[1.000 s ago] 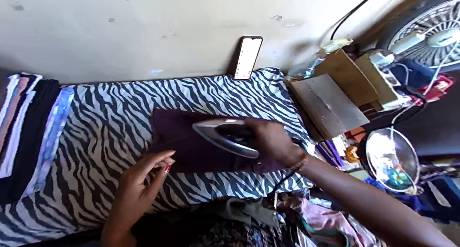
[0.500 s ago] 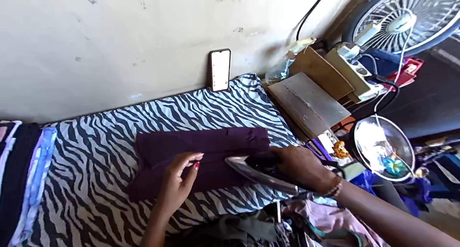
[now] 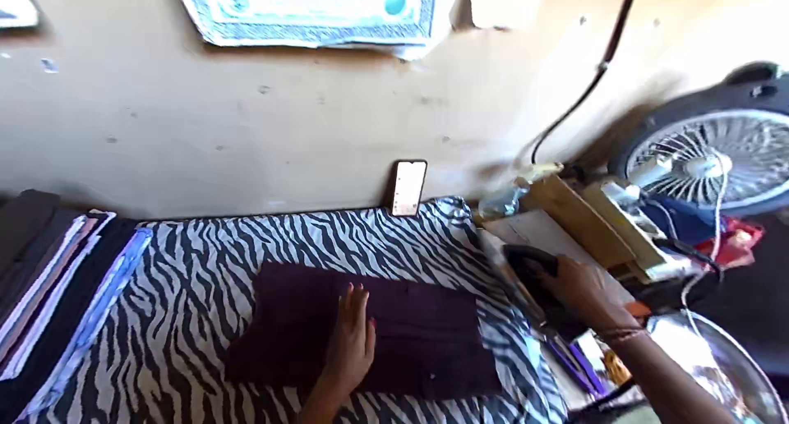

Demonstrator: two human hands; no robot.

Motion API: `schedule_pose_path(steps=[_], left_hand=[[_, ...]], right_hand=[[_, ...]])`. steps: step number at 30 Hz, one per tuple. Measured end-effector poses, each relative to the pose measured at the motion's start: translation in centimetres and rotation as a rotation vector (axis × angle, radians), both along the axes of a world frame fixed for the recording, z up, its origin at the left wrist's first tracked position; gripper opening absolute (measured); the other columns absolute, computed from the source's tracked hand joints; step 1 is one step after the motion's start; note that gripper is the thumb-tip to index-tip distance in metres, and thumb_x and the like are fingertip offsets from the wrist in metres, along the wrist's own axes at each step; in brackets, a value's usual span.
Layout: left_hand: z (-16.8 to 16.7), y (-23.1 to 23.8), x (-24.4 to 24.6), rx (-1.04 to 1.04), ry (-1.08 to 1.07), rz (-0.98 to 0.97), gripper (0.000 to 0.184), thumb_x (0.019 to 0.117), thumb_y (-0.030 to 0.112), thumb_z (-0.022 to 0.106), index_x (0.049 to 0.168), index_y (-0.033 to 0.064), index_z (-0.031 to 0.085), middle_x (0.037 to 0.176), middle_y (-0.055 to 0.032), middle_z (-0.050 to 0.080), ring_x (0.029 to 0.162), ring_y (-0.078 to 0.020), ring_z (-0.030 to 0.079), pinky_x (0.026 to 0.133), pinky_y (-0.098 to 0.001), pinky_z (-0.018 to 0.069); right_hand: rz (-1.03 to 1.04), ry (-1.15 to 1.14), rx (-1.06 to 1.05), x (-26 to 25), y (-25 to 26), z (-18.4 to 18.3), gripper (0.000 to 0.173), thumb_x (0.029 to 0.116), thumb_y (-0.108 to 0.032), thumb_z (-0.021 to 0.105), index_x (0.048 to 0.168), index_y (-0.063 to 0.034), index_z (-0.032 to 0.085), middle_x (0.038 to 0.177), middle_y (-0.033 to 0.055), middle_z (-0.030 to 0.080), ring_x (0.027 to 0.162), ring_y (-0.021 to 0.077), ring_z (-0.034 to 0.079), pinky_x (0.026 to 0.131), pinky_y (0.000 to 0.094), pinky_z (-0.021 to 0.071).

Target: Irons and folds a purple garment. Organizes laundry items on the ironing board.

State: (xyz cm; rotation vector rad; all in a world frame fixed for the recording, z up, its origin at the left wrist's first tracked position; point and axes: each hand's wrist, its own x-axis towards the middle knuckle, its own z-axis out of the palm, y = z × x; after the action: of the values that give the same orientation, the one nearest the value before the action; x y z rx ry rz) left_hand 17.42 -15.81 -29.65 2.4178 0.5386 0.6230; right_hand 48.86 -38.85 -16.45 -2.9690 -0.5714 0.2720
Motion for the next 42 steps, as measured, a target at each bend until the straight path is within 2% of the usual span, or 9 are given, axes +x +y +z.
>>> schedule_pose_path(steps=[3,10,15,21,25,27,31,34,42], left_hand=[[-5.3,-1.1,0.6,0.27,0.136,0.035,0.067,0.1034,0.042,0.044,0.151,-0.0048,0.044,0.16,-0.0211,0.039,0.15,-0.0382,0.034,0.12,-0.0647,0.0213],[-6.6,-1.1,0.2,0.377,0.157,0.013,0.053,0.1055,0.048,0.036,0.147,0.0225,0.057,0.161,-0.0214,0.038,0.149,-0.0412,0.035,0.119,-0.0665,0.0227],[-3.0,-3.0,2.6,0.148,0.147,-0.001,0.043,0.1015,0.034,0.051,0.108,-0.0043,0.07,0.157,-0.0263,0.042,0.149,-0.042,0.034,0.122,-0.0619,0.0204],[-5.9,-5.4,4.3,0.325,0.145,-0.082,0.065,0.0993,0.06,0.044,0.151,0.0211,0.052,0.163,-0.0189,0.035,0.152,-0.0408,0.029,0.12,-0.0693,0.0168],[-3.5,-3.5,3.5,-0.216,-0.049,-0.286,0.058,0.1067,0.041,0.041,0.151,0.0048,0.049,0.161,-0.0212,0.037,0.154,-0.0362,0.025,0.125,-0.061,0.0084],[-0.7,-1.5,1.5,-0.763,-0.341,-0.301,0.069,0.109,0.042,0.029,0.151,-0.0121,0.035,0.16,-0.0246,0.037,0.151,-0.029,0.033,0.126,-0.0457,0.0222],[0.4,4.6,-4.4,-1.398,-0.75,-0.134,0.076,0.1046,0.057,0.032,0.154,-0.0002,0.032,0.152,-0.0129,0.051,0.137,-0.0244,0.053,0.112,-0.0416,0.0449],[-0.6,7.8,-7.8,-1.555,-0.774,0.009,0.062,0.1091,0.041,0.007,0.151,0.0058,0.035,0.138,-0.0083,0.063,0.122,-0.0185,0.064,0.1,-0.0358,0.0532],[-1.1,8.1,-9.7,-1.436,-0.862,0.31,0.033,0.1093,0.014,0.03,0.119,0.005,0.059,0.103,0.0016,0.07,0.097,-0.0011,0.066,0.088,-0.0217,0.0555]], right_hand=[[-0.108,-0.03,0.022,5.1,-1.5,-0.9,0.071,0.1021,-0.054,0.056,0.125,0.0139,0.059,0.122,0.0413,0.061,0.12,0.0585,0.057,0.097,0.073,0.0431],[-0.013,-0.307,0.136,6.6,-1.3,-2.2,0.077,0.0976,-0.045,0.068,0.141,0.0153,0.048,0.145,0.0467,0.04,0.138,0.0667,0.034,0.106,0.0827,0.0254],[0.095,-0.367,0.356,-7.5,0.9,-7.4,0.058,0.1051,-0.043,0.053,0.115,0.0124,0.069,0.134,0.043,0.053,0.131,0.0682,0.04,0.099,0.0858,0.0283],[-0.156,0.09,0.553,-16.2,3.3,-13.6,0.056,0.104,-0.027,0.06,0.139,0.0152,0.048,0.125,0.0408,0.06,0.118,0.0552,0.061,0.101,0.0681,0.0454],[-0.22,0.423,1.007,-15.8,5.4,-8.6,0.052,0.1045,-0.018,0.052,0.15,0.0038,0.037,0.135,0.0192,0.058,0.117,0.0134,0.061,0.101,0.0334,0.051],[-0.123,0.499,1.118,-17.2,8.2,-4.7,0.058,0.1021,-0.016,0.052,0.153,0.0006,0.032,0.136,0.01,0.058,0.113,0.0009,0.062,0.097,0.0214,0.0526],[0.224,0.644,1.06,-22.0,15.8,-1.5,0.056,0.1012,-0.016,0.056,0.15,0.0039,0.036,0.125,0.0077,0.063,0.105,-0.0004,0.064,0.093,0.0211,0.0551],[0.476,0.766,0.847,-25.5,21.2,-4.3,0.042,0.1051,-0.023,0.055,0.138,0.0026,0.049,0.109,0.0127,0.069,0.089,0.013,0.069,0.082,0.0334,0.0584],[0.611,0.152,1.115,-22.7,18.0,-5.1,0.039,0.1106,-0.022,0.038,0.12,0.0072,0.062,0.113,0.0096,0.07,0.107,0.0073,0.067,0.096,0.026,0.0567]])
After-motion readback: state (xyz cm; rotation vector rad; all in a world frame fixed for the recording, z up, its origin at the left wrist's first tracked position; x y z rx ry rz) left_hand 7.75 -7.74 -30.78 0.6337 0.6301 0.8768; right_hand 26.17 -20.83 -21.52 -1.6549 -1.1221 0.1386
